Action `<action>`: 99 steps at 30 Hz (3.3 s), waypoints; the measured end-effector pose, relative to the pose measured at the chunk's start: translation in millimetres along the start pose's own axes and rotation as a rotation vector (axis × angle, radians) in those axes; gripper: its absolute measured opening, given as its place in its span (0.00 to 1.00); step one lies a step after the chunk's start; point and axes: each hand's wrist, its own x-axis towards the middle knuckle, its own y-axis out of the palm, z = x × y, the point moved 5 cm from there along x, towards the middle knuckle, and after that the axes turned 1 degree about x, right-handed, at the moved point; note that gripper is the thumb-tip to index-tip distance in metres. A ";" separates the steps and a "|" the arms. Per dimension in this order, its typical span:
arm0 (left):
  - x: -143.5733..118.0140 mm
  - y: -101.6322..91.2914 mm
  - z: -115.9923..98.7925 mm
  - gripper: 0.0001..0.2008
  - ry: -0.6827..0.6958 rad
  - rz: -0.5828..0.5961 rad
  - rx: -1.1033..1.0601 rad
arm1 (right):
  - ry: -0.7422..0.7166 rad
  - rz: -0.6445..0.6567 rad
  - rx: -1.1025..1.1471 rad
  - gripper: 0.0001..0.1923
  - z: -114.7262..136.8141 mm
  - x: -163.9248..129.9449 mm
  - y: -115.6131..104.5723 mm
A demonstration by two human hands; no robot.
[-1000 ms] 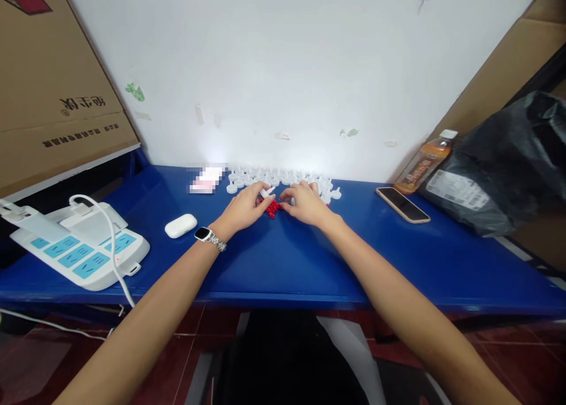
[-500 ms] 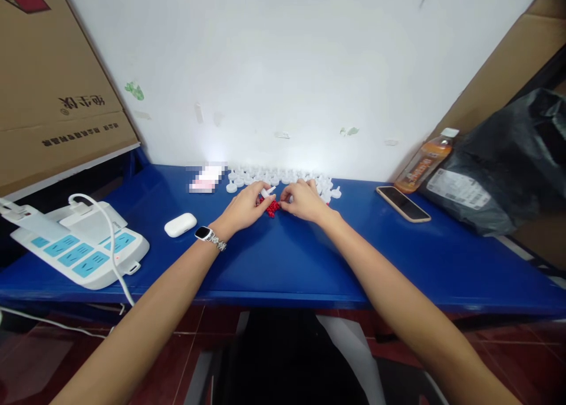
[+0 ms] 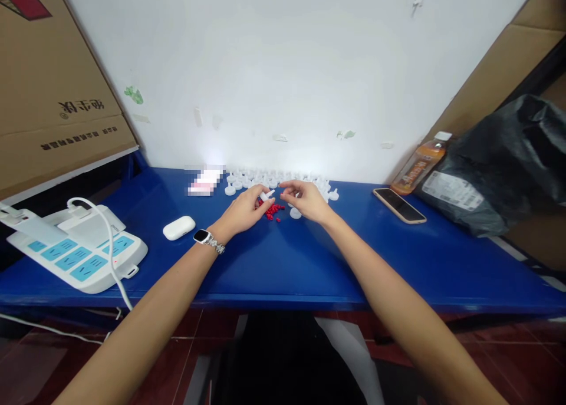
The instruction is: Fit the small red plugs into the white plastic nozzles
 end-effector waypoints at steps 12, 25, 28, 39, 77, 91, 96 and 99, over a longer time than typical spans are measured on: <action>-2.4 4.5 -14.5 0.20 0.023 0.057 -0.044 | 0.160 -0.212 0.412 0.14 -4.7 -3.9 5.3; -1.3 5.5 -17.2 0.19 0.067 0.012 0.024 | 0.077 -0.241 0.360 0.19 2.2 -9.5 14.5; -2.4 4.8 -21.3 0.18 0.083 0.024 0.037 | 0.063 -0.233 0.402 0.20 5.5 -10.0 15.2; -6.2 5.2 -29.7 0.15 0.132 0.032 0.074 | 0.021 -0.252 0.387 0.22 7.6 -11.2 16.2; 0.3 -20.8 -5.4 0.22 0.036 -0.116 -0.091 | -0.015 -0.031 -0.081 0.06 3.3 -20.1 -3.5; 2.2 -17.2 16.3 0.17 -0.085 -0.066 0.084 | -0.054 -0.036 -0.627 0.05 7.2 -9.6 -14.8; 0.5 -21.3 22.6 0.16 -0.129 -0.062 0.144 | -0.045 0.053 -0.663 0.08 2.2 29.0 5.0; -0.5 -25.5 25.0 0.16 -0.152 -0.070 0.174 | -0.034 0.141 -0.692 0.09 0.9 53.9 25.5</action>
